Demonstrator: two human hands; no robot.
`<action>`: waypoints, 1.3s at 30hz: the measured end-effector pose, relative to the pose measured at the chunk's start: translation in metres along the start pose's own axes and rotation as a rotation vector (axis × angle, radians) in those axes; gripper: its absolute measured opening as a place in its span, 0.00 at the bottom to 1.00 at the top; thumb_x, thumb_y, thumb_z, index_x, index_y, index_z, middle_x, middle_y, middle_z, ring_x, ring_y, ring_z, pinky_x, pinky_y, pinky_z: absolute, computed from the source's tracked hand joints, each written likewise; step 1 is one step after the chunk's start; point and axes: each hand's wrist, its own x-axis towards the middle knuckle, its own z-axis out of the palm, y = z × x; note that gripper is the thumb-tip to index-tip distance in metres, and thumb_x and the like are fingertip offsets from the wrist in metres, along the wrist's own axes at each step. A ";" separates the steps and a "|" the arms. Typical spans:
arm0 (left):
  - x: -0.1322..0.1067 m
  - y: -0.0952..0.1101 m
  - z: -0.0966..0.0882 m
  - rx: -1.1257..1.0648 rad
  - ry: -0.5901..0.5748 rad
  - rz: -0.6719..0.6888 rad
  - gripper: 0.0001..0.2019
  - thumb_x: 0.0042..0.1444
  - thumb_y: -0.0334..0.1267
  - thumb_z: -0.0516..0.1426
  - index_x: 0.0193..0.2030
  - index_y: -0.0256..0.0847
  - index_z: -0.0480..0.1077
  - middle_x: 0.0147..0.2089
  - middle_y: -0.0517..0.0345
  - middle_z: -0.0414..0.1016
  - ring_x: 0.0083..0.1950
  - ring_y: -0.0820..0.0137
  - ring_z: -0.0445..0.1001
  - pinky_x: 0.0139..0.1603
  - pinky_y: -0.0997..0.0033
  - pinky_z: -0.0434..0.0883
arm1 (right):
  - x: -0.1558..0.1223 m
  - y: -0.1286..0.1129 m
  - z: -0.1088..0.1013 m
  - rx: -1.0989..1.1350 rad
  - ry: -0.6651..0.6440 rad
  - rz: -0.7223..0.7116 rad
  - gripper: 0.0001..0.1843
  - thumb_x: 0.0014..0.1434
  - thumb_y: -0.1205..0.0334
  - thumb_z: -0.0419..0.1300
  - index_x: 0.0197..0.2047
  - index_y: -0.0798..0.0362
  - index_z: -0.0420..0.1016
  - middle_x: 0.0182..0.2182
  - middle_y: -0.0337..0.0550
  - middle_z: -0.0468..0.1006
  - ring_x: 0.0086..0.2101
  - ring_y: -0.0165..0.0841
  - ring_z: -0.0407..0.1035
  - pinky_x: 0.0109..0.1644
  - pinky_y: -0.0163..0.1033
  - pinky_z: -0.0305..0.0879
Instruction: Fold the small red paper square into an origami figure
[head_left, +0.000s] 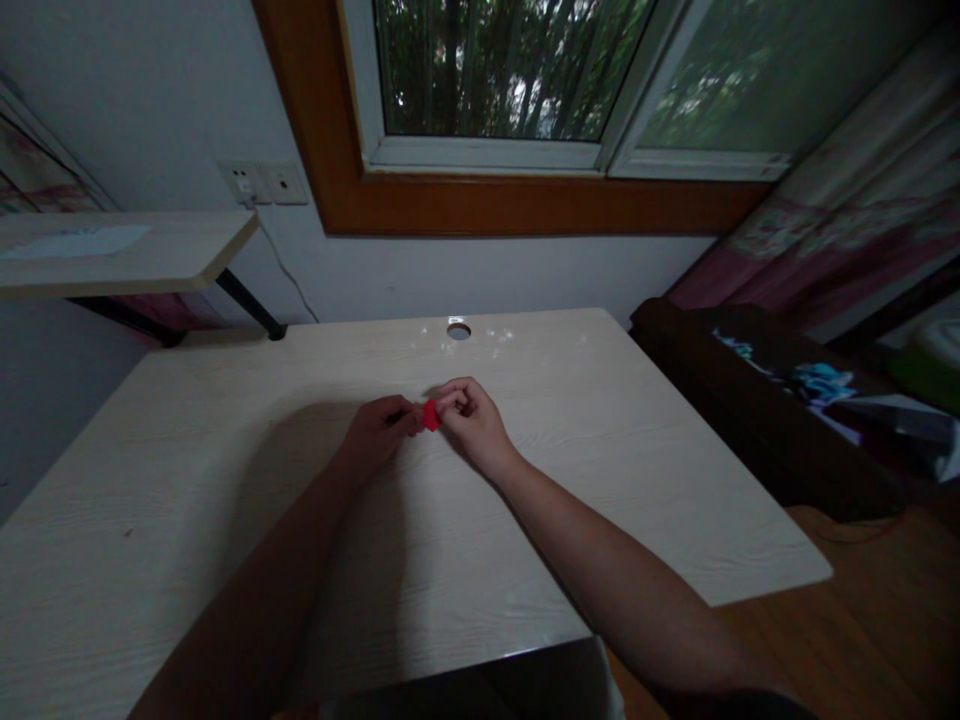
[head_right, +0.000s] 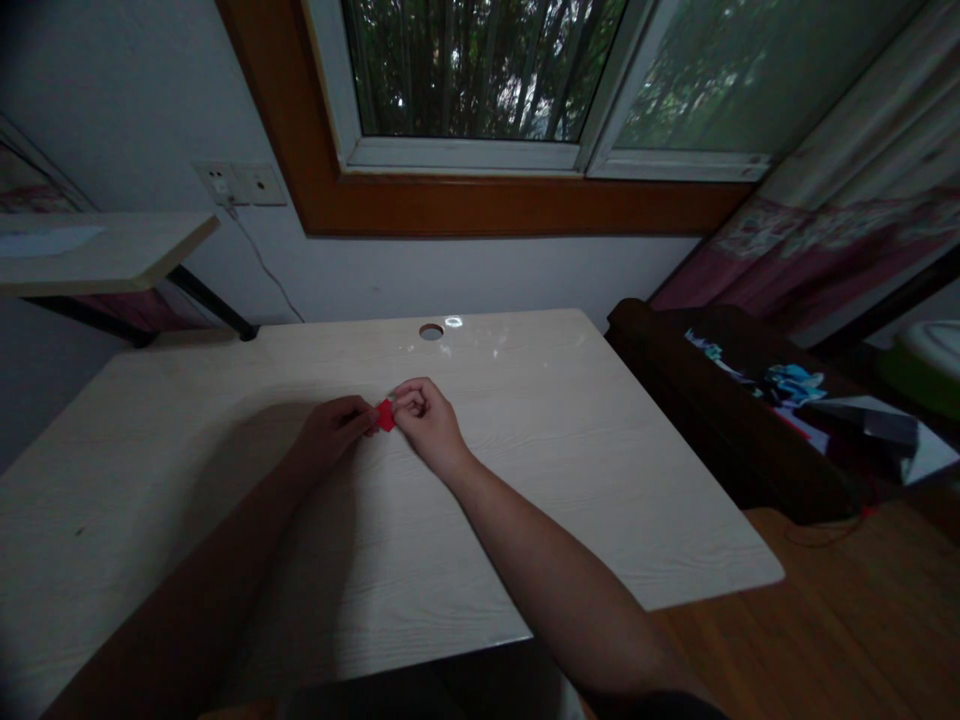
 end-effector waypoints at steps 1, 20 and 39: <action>0.000 0.000 0.000 -0.015 -0.001 0.000 0.13 0.59 0.44 0.57 0.29 0.37 0.74 0.27 0.59 0.75 0.30 0.72 0.71 0.34 0.73 0.66 | 0.000 0.000 0.000 0.003 0.005 -0.001 0.12 0.50 0.66 0.63 0.40 0.50 0.70 0.27 0.34 0.75 0.28 0.29 0.69 0.35 0.36 0.64; 0.002 -0.005 0.002 -0.049 0.074 -0.023 0.13 0.57 0.45 0.58 0.29 0.37 0.74 0.27 0.58 0.76 0.30 0.72 0.72 0.34 0.74 0.68 | 0.004 0.011 -0.003 0.049 -0.075 -0.027 0.21 0.54 0.58 0.67 0.50 0.47 0.67 0.31 0.36 0.77 0.31 0.31 0.71 0.39 0.38 0.66; 0.002 -0.002 0.003 -0.065 0.048 -0.054 0.13 0.58 0.45 0.57 0.32 0.38 0.76 0.30 0.57 0.79 0.32 0.71 0.76 0.36 0.73 0.72 | 0.003 0.008 0.000 0.099 0.005 -0.039 0.17 0.53 0.61 0.67 0.45 0.48 0.66 0.27 0.32 0.73 0.28 0.29 0.68 0.34 0.36 0.61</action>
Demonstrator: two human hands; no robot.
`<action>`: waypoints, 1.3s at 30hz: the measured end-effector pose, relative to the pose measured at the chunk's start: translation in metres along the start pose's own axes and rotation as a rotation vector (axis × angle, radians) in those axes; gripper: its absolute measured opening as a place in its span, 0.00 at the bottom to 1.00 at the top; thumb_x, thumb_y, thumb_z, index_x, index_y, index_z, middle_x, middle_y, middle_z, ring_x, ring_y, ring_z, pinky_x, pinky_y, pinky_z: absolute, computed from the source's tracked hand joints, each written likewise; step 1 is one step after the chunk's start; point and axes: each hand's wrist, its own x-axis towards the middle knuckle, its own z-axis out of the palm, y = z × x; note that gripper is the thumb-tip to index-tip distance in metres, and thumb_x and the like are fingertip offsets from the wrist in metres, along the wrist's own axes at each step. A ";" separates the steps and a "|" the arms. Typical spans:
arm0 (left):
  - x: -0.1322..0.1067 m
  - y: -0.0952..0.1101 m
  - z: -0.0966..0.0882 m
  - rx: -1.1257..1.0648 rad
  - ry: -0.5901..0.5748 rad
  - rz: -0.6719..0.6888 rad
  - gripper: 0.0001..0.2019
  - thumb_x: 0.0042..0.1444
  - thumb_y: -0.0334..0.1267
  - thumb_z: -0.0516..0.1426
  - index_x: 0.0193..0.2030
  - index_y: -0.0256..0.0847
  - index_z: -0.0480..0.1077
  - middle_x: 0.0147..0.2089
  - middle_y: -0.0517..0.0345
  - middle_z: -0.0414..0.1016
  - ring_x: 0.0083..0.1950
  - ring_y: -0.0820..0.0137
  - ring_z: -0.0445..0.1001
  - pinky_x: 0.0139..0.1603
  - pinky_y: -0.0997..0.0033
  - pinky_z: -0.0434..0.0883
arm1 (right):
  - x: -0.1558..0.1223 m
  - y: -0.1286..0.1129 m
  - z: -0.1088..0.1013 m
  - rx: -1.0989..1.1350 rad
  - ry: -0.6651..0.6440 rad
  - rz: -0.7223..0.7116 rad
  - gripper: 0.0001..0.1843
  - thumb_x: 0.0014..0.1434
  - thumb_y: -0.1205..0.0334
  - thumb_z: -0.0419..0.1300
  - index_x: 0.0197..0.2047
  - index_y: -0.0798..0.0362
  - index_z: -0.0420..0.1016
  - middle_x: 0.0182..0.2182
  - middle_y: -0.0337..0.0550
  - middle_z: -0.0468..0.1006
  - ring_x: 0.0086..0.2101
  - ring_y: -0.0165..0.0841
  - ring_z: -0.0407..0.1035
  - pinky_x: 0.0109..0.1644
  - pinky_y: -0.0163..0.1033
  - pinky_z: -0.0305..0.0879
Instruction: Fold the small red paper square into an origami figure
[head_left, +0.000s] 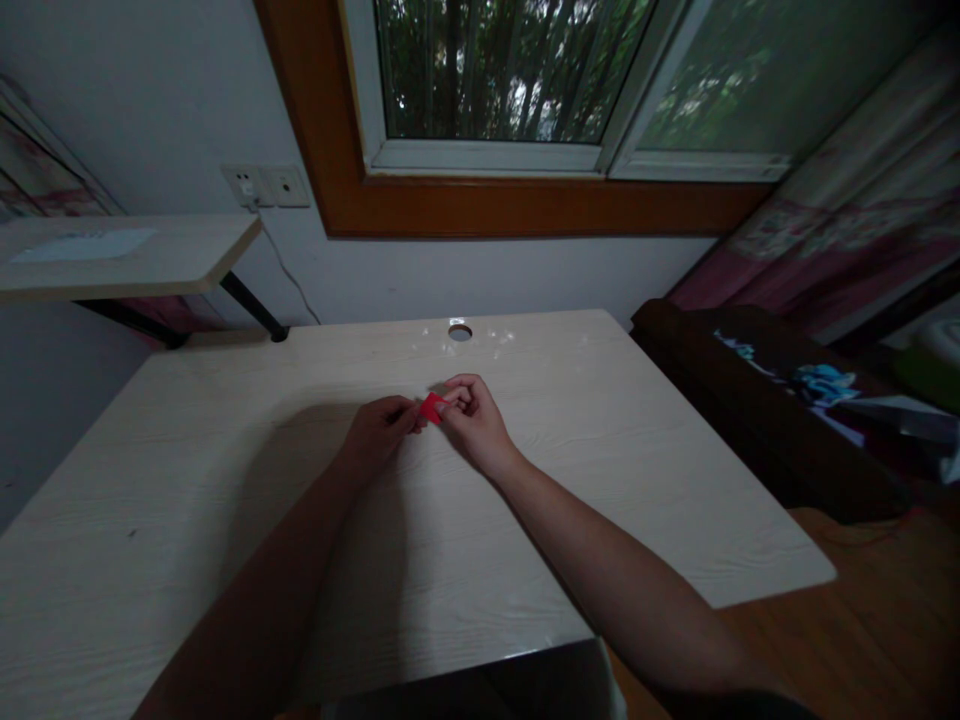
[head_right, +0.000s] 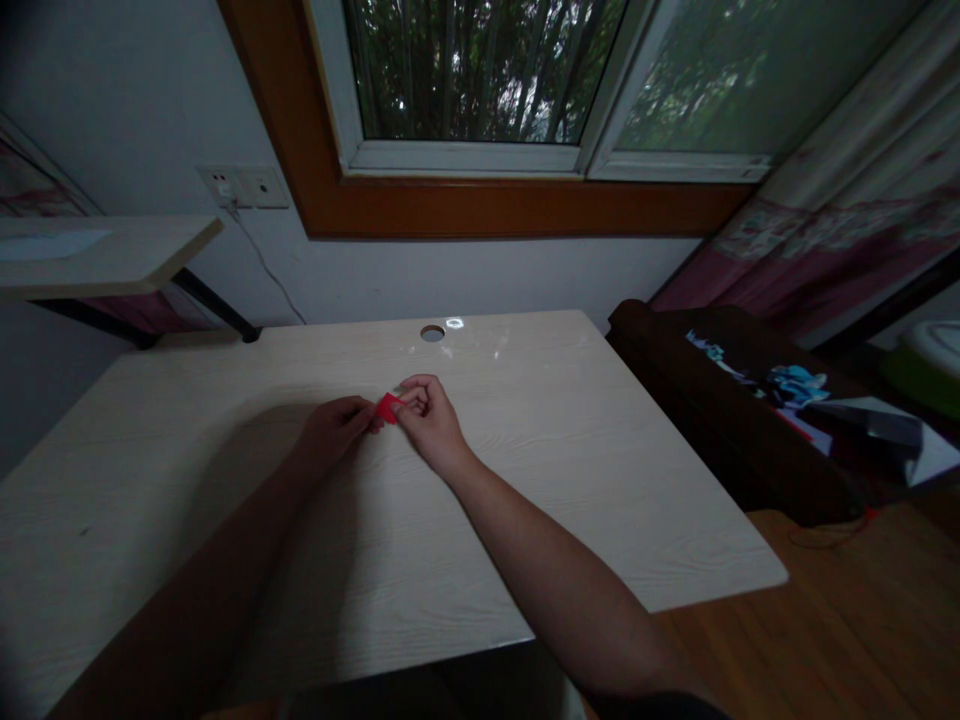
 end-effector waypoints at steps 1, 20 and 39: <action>0.000 0.000 0.000 -0.005 0.004 -0.005 0.13 0.59 0.45 0.56 0.32 0.38 0.76 0.30 0.57 0.79 0.32 0.71 0.76 0.36 0.73 0.72 | 0.000 0.000 0.000 -0.006 0.006 -0.003 0.17 0.53 0.61 0.67 0.45 0.48 0.66 0.28 0.33 0.73 0.28 0.29 0.68 0.34 0.36 0.61; 0.002 -0.006 0.001 -0.006 0.008 0.062 0.13 0.57 0.47 0.60 0.35 0.39 0.74 0.31 0.57 0.78 0.32 0.71 0.74 0.36 0.73 0.70 | 0.000 -0.001 -0.003 -0.093 -0.029 -0.001 0.18 0.55 0.61 0.65 0.48 0.48 0.68 0.30 0.35 0.75 0.29 0.29 0.69 0.34 0.36 0.63; 0.000 -0.005 -0.001 0.059 -0.060 0.028 0.11 0.56 0.44 0.59 0.32 0.37 0.74 0.28 0.57 0.77 0.31 0.70 0.74 0.35 0.73 0.69 | -0.004 -0.004 -0.002 -0.203 -0.038 0.011 0.13 0.54 0.65 0.63 0.44 0.50 0.71 0.28 0.36 0.76 0.27 0.29 0.69 0.34 0.36 0.65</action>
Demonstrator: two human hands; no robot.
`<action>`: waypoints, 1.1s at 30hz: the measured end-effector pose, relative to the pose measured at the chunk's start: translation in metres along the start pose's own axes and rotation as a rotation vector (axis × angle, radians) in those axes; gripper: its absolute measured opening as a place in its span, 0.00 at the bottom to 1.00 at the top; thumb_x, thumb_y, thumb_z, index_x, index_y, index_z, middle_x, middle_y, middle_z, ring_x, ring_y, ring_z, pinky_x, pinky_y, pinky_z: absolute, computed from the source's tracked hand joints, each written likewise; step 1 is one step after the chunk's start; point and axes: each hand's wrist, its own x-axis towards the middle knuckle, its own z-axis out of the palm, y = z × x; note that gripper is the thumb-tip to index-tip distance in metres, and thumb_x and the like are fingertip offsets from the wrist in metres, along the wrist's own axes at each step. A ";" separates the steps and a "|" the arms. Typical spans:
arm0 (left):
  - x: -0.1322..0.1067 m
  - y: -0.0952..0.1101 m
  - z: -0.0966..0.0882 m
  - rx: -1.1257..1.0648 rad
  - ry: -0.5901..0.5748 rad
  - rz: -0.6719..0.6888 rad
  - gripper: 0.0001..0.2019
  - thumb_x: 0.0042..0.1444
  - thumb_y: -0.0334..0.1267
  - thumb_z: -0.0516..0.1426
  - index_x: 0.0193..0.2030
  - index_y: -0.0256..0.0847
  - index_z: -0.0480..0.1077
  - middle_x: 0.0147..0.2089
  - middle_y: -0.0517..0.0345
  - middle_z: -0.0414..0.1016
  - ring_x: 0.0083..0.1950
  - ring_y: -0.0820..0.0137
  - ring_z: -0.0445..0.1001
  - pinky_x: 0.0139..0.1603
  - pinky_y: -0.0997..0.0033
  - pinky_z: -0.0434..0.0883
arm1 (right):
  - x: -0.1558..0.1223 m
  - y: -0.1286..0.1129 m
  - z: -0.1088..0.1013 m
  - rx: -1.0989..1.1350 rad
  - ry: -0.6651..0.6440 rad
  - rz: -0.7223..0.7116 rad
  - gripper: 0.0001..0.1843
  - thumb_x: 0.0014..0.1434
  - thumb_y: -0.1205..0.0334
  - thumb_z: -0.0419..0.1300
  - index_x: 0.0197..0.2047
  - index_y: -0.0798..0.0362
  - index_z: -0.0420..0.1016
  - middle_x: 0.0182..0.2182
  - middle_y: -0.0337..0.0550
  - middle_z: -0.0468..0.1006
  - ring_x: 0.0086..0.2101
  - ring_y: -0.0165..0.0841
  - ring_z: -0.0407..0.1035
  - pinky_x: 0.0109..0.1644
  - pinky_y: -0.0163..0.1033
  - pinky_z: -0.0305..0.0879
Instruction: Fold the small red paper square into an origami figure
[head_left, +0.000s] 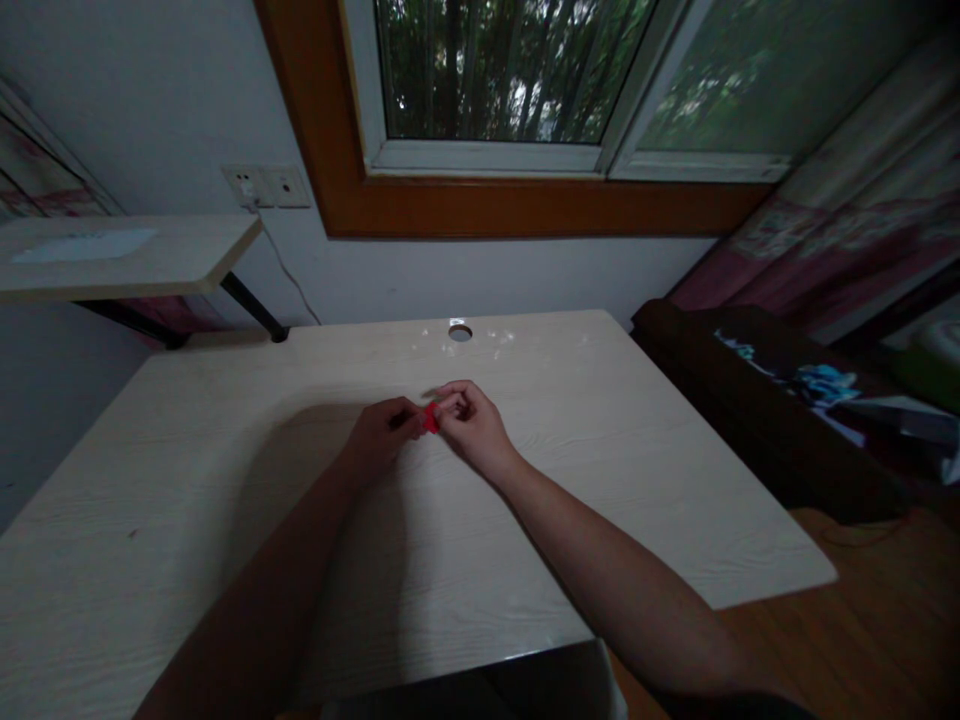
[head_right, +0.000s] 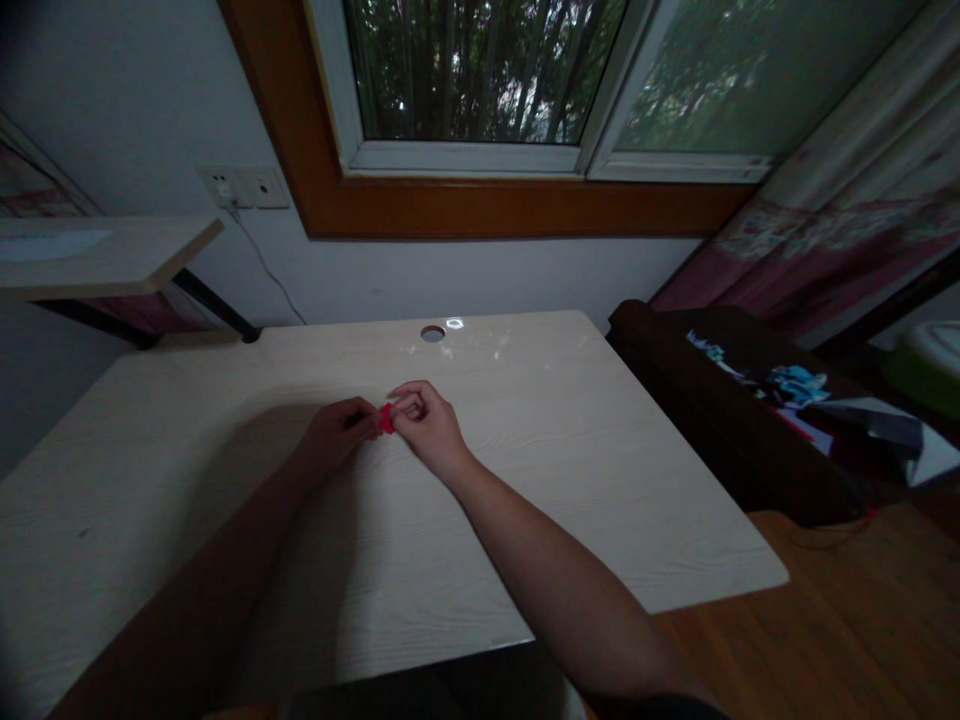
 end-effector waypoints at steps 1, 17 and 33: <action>0.000 0.001 0.000 -0.010 0.001 -0.003 0.11 0.56 0.44 0.59 0.32 0.37 0.74 0.28 0.57 0.77 0.30 0.71 0.74 0.35 0.73 0.69 | 0.000 0.000 0.000 0.004 0.009 0.000 0.13 0.53 0.65 0.62 0.44 0.50 0.71 0.28 0.36 0.76 0.27 0.29 0.69 0.34 0.36 0.65; -0.002 0.006 -0.003 -0.128 0.054 -0.047 0.12 0.55 0.46 0.60 0.29 0.38 0.72 0.26 0.59 0.76 0.28 0.72 0.71 0.33 0.73 0.69 | 0.004 -0.004 -0.003 0.182 0.024 0.046 0.14 0.57 0.57 0.62 0.47 0.49 0.70 0.32 0.40 0.80 0.35 0.33 0.74 0.45 0.43 0.69; 0.000 0.004 -0.001 -0.107 0.070 -0.043 0.13 0.56 0.47 0.59 0.31 0.39 0.74 0.28 0.59 0.77 0.30 0.72 0.73 0.34 0.74 0.70 | 0.004 -0.002 -0.003 0.146 -0.041 0.036 0.15 0.56 0.58 0.64 0.47 0.48 0.71 0.30 0.37 0.76 0.31 0.31 0.71 0.41 0.40 0.68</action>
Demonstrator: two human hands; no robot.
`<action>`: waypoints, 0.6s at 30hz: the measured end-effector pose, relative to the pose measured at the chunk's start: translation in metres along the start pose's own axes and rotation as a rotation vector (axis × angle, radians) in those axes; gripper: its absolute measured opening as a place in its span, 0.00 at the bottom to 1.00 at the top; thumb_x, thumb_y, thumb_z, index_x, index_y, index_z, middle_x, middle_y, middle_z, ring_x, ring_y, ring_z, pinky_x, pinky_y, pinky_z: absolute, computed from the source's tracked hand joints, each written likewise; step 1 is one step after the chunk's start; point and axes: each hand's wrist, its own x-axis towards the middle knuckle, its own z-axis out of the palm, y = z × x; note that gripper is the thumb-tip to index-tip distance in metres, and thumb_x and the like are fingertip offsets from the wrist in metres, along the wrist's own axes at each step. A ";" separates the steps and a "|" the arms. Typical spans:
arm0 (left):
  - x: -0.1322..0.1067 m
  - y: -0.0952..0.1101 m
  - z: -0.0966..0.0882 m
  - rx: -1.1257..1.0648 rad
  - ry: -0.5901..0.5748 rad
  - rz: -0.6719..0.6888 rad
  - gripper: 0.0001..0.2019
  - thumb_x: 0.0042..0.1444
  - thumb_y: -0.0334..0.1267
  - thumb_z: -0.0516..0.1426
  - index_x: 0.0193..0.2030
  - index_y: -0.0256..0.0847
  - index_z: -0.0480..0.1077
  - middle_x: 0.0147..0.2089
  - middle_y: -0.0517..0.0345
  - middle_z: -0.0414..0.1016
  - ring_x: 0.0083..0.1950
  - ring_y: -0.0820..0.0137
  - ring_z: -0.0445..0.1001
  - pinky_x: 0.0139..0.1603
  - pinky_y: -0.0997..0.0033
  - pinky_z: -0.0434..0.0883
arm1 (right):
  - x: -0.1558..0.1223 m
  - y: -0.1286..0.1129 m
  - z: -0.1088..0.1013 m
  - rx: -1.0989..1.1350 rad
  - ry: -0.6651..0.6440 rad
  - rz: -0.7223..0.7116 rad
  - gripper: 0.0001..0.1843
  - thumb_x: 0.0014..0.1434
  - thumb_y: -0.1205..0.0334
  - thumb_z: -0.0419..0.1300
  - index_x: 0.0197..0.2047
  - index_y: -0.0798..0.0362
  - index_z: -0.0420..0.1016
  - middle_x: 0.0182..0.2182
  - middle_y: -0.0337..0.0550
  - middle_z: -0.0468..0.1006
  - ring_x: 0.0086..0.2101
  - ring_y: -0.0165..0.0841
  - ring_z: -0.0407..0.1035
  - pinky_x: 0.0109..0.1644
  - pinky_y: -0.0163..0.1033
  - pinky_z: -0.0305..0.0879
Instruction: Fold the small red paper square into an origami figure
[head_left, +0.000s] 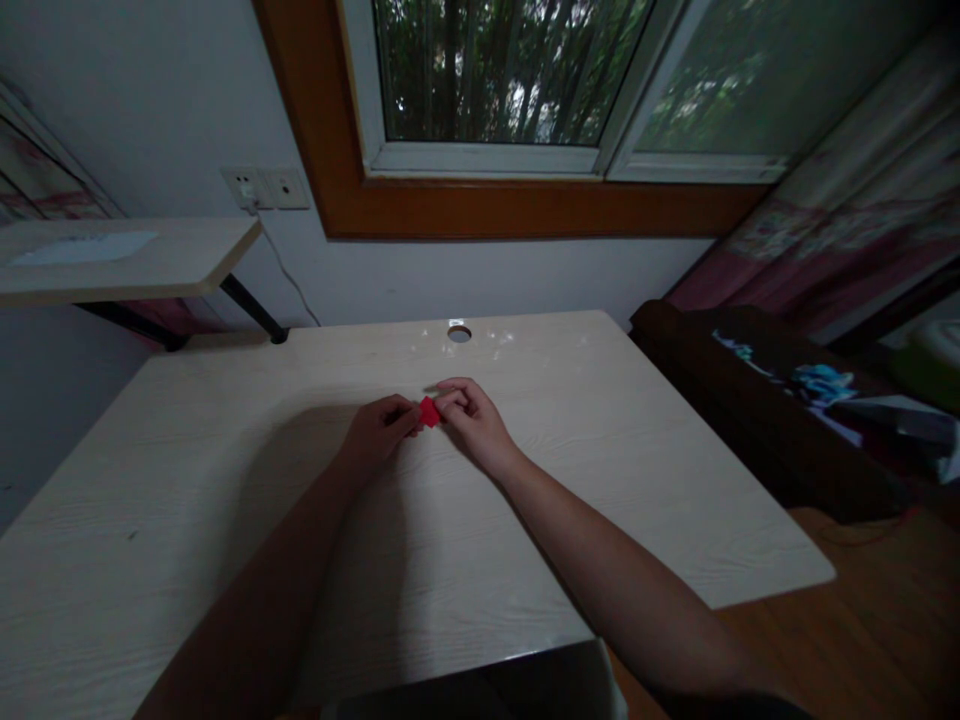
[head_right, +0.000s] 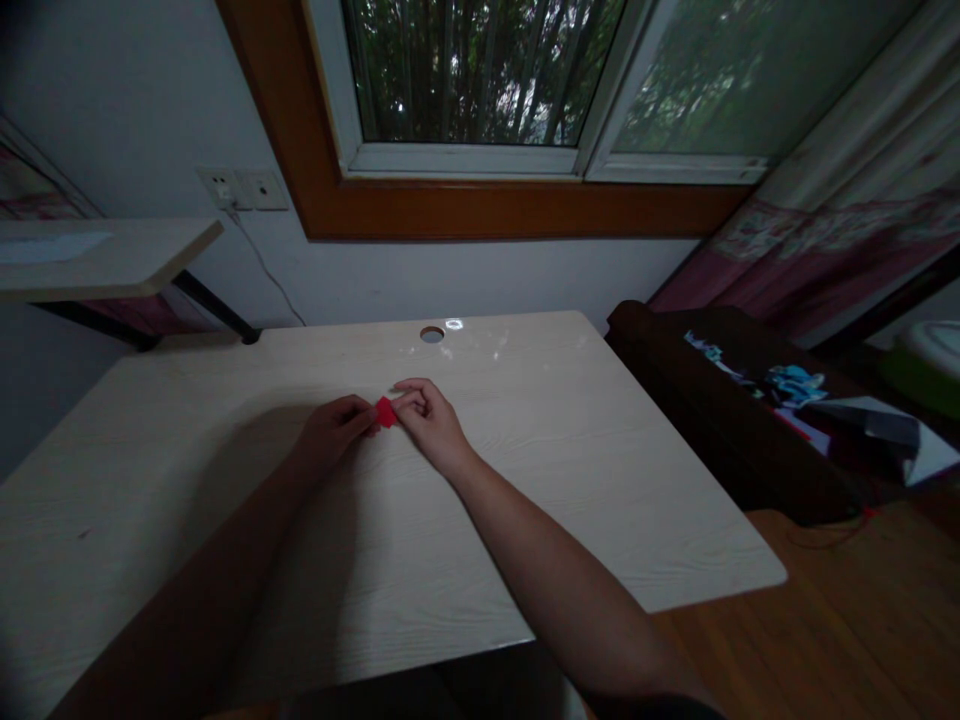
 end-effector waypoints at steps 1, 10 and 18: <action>0.000 -0.001 0.000 0.001 0.002 0.000 0.13 0.56 0.47 0.59 0.31 0.39 0.74 0.28 0.59 0.77 0.30 0.72 0.73 0.34 0.74 0.70 | 0.000 0.000 0.001 -0.004 -0.007 0.002 0.16 0.55 0.58 0.65 0.47 0.48 0.71 0.30 0.37 0.76 0.31 0.31 0.70 0.40 0.39 0.67; 0.001 -0.001 -0.001 0.056 -0.005 0.004 0.13 0.57 0.48 0.58 0.31 0.39 0.74 0.29 0.58 0.78 0.30 0.71 0.75 0.35 0.73 0.72 | 0.001 0.004 0.000 -0.038 0.013 -0.009 0.17 0.54 0.60 0.65 0.47 0.48 0.71 0.29 0.35 0.75 0.29 0.30 0.68 0.36 0.37 0.64; 0.001 0.001 -0.003 0.066 -0.054 0.007 0.13 0.58 0.46 0.57 0.31 0.38 0.74 0.29 0.57 0.79 0.30 0.71 0.75 0.36 0.73 0.72 | 0.000 0.001 0.000 -0.027 0.038 -0.021 0.16 0.53 0.64 0.64 0.46 0.50 0.70 0.28 0.34 0.74 0.28 0.29 0.67 0.36 0.37 0.61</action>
